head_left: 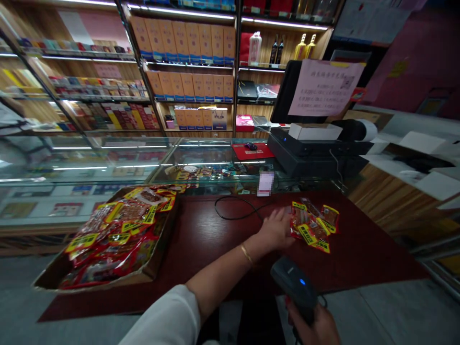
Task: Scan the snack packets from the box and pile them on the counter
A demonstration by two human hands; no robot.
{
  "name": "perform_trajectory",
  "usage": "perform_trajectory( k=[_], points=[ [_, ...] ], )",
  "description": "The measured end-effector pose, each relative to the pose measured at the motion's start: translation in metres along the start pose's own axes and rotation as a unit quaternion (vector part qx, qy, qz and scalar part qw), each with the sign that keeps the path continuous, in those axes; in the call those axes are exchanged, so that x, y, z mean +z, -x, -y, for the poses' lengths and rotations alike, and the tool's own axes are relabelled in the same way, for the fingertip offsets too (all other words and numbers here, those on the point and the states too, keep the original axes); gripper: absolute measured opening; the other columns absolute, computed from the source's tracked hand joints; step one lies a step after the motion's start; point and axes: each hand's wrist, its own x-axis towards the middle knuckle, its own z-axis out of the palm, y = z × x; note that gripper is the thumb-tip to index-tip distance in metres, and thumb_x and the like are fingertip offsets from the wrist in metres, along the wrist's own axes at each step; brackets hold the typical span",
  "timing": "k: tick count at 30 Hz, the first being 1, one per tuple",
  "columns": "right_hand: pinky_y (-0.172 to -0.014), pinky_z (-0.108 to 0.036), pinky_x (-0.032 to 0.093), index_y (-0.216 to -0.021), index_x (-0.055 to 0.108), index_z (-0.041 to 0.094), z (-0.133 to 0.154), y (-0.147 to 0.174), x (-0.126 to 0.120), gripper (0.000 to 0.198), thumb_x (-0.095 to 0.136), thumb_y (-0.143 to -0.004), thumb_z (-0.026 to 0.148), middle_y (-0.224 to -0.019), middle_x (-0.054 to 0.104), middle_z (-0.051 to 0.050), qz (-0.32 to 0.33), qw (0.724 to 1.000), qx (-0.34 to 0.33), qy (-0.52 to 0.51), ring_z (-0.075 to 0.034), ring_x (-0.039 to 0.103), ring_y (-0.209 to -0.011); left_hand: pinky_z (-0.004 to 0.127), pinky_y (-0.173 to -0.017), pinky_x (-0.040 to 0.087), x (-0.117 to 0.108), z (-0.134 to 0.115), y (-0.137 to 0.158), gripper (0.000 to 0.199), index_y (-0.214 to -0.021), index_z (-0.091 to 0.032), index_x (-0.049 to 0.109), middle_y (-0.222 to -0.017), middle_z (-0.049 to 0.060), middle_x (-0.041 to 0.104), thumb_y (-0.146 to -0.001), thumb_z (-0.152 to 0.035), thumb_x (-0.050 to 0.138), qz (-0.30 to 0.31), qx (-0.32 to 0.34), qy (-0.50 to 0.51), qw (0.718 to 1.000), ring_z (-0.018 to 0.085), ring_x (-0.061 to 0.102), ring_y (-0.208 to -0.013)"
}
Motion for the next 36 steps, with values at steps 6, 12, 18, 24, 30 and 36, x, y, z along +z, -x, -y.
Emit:
perform_trajectory(
  k=[6,12,18,24,30,36],
  points=[
    [-0.063,-0.031,0.057,-0.077,0.076,0.022,0.026,-0.019,0.038,0.035,0.067,-0.083,0.055,-0.053,0.070,-0.003,0.071,0.994,-0.079,-0.004,-0.024,0.068,-0.051,0.044,-0.114,0.046,-0.123,0.069,0.193,0.040,-0.132,-0.019,0.062,-0.135,0.012,0.068,-0.097,-0.036,0.051,-0.332,-0.121,-0.074,0.932,0.025,0.062,-0.127],
    [-0.061,-0.030,0.056,-0.090,0.077,0.019,0.046,-0.023,0.061,0.030,0.063,-0.090,0.046,-0.059,0.074,-0.004,0.153,0.982,-0.110,-0.008,-0.023,0.069,-0.051,0.058,-0.119,0.036,-0.185,0.149,0.326,0.059,-0.145,-0.018,0.052,-0.151,0.012,0.055,-0.090,-0.037,0.059,-0.344,-0.352,-0.306,0.815,0.038,0.043,-0.145],
    [-0.055,-0.029,0.054,-0.085,0.076,0.020,0.040,-0.020,0.061,0.032,0.063,-0.088,0.049,-0.054,0.071,-0.003,0.143,0.984,-0.102,-0.003,-0.023,0.068,-0.049,0.051,-0.115,0.041,-0.170,0.168,0.330,0.065,-0.156,-0.016,0.042,-0.159,0.018,0.044,-0.093,-0.030,0.050,-0.255,-0.402,-0.278,0.834,0.037,0.046,-0.142],
    [-0.062,-0.029,0.056,-0.071,0.073,0.024,0.028,-0.016,0.056,0.035,0.067,-0.083,0.055,-0.052,0.070,-0.002,0.119,0.991,-0.060,-0.006,-0.023,0.068,-0.050,0.048,-0.101,0.050,-0.177,0.150,0.323,0.053,-0.143,-0.021,0.058,-0.135,0.016,0.063,-0.093,-0.040,0.054,-0.285,-0.425,-0.332,0.793,0.036,0.062,-0.120],
    [-0.059,-0.029,0.054,-0.065,0.070,0.026,0.022,-0.010,0.057,0.043,0.068,-0.076,0.068,-0.054,0.072,-0.003,0.101,0.994,-0.019,-0.022,-0.025,0.069,-0.053,0.046,-0.113,0.040,-0.178,0.139,0.321,0.035,-0.122,-0.018,0.067,-0.140,0.014,0.063,-0.090,-0.029,0.057,-0.290,-0.397,-0.344,0.800,0.032,0.057,-0.130],
    [-0.063,-0.030,0.055,-0.065,0.070,0.026,0.024,-0.007,0.054,0.040,0.069,-0.078,0.064,-0.055,0.072,-0.002,0.112,0.993,-0.020,-0.026,-0.025,0.069,-0.055,0.042,-0.102,0.047,-0.181,0.139,0.326,0.039,-0.122,-0.020,0.070,-0.120,0.011,0.072,-0.086,-0.027,0.057,-0.309,-0.382,-0.310,0.814,0.030,0.065,-0.112]
  ],
)
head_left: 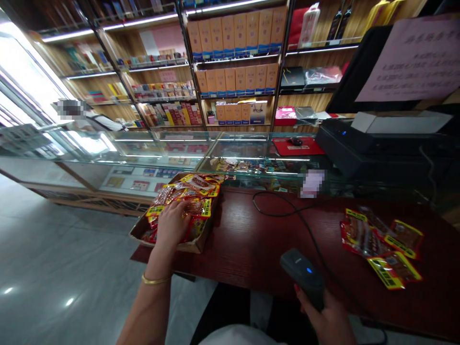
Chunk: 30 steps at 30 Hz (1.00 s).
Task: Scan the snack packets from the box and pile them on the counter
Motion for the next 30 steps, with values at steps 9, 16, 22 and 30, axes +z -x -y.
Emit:
perform_trajectory(
  k=[9,16,22,30],
  points=[
    [-0.061,-0.029,0.058,-0.067,0.073,0.025,0.010,0.006,-0.007,0.044,0.070,-0.077,0.068,-0.056,0.074,-0.004,-0.021,1.000,-0.015,0.009,-0.024,0.070,-0.052,0.026,-0.064,0.045,-0.017,-0.081,0.025,0.032,-0.087,-0.019,0.064,-0.073,0.000,0.063,-0.094,-0.047,0.048,0.029,-0.073,0.389,0.918,0.016,0.057,-0.068],
    [-0.082,-0.038,0.061,-0.092,0.080,0.022,0.026,0.010,-0.006,0.032,0.068,-0.081,0.049,-0.088,0.084,-0.011,0.032,0.995,-0.095,0.012,-0.032,0.079,-0.082,0.027,-0.073,0.051,0.054,-0.132,0.038,0.042,-0.110,-0.013,0.072,-0.092,0.005,0.076,-0.072,-0.023,0.059,0.351,-0.138,0.622,0.686,0.017,0.067,-0.075],
    [-0.091,-0.040,0.060,-0.104,0.081,0.021,0.026,0.016,-0.005,0.033,0.067,-0.081,0.041,-0.103,0.084,-0.012,0.083,0.993,-0.088,0.003,-0.033,0.078,-0.097,0.026,-0.070,0.051,0.068,-0.130,0.042,0.044,-0.108,-0.014,0.076,-0.089,0.004,0.078,-0.068,-0.022,0.059,0.403,-0.150,0.622,0.655,0.017,0.069,-0.073],
    [-0.090,-0.038,0.061,-0.104,0.082,0.022,0.024,0.016,-0.011,0.034,0.067,-0.081,0.041,-0.104,0.084,-0.011,0.078,0.993,-0.083,0.015,-0.033,0.079,-0.100,0.024,-0.061,0.047,0.074,-0.129,0.042,0.030,-0.093,-0.013,0.076,-0.073,0.002,0.073,-0.068,-0.024,0.065,0.411,-0.143,0.614,0.659,0.014,0.062,-0.062]
  ],
)
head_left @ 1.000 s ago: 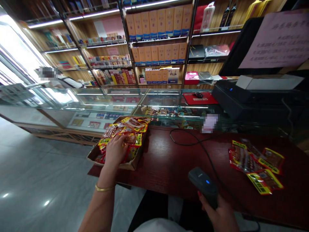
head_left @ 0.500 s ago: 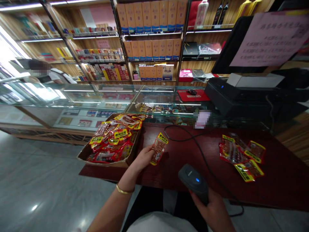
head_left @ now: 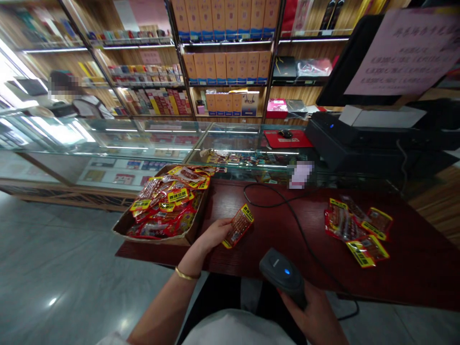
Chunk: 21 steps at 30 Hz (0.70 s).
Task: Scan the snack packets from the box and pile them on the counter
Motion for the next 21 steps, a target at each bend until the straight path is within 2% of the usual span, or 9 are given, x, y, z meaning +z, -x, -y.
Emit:
perform_trajectory(
  k=[5,10,13,16,21],
  points=[
    [-0.090,-0.040,0.062,-0.106,0.081,0.021,-0.006,0.001,-0.003,0.034,0.067,-0.082,0.041,-0.104,0.084,-0.012,0.009,1.000,0.000,0.011,-0.034,0.079,-0.099,0.024,-0.059,0.044,0.003,-0.003,0.001,0.023,-0.087,-0.013,0.074,-0.066,0.002,0.068,-0.069,-0.027,0.071,0.004,-0.005,0.013,1.000,0.013,0.057,-0.058],
    [-0.092,-0.039,0.061,-0.112,0.080,0.020,-0.013,0.000,-0.002,0.035,0.067,-0.083,0.036,-0.109,0.083,-0.012,0.024,0.999,-0.022,0.016,-0.032,0.078,-0.103,0.025,-0.067,0.049,0.003,-0.004,0.000,0.033,-0.099,-0.014,0.075,-0.082,0.003,0.075,-0.071,-0.027,0.066,0.012,0.011,-0.017,1.000,0.016,0.065,-0.070],
    [-0.085,-0.037,0.063,-0.108,0.080,0.021,-0.016,0.001,-0.005,0.033,0.067,-0.083,0.038,-0.102,0.084,-0.012,-0.003,1.000,-0.015,0.018,-0.032,0.080,-0.095,0.026,-0.074,0.051,0.019,0.001,-0.013,0.036,-0.107,-0.014,0.072,-0.089,0.004,0.076,-0.074,-0.028,0.065,0.031,0.028,-0.021,0.999,0.018,0.068,-0.078],
    [-0.079,-0.035,0.063,-0.097,0.081,0.020,-0.020,0.004,-0.014,0.031,0.066,-0.085,0.044,-0.089,0.085,-0.011,-0.058,0.998,0.005,0.022,-0.031,0.080,-0.082,0.028,-0.075,0.054,0.063,0.006,-0.044,0.036,-0.112,-0.015,0.067,-0.092,0.004,0.074,-0.078,-0.029,0.067,0.067,0.024,-0.030,0.997,0.016,0.068,-0.076],
    [-0.065,-0.030,0.062,-0.074,0.078,0.022,-0.030,0.011,-0.033,0.038,0.067,-0.084,0.058,-0.069,0.081,-0.009,-0.087,0.995,0.023,0.053,-0.028,0.077,-0.064,0.030,-0.074,0.059,0.170,-0.013,-0.100,0.021,-0.101,-0.014,0.069,-0.088,0.006,0.075,-0.084,-0.020,0.058,0.155,0.017,-0.105,0.982,0.017,0.072,-0.075]
  ],
)
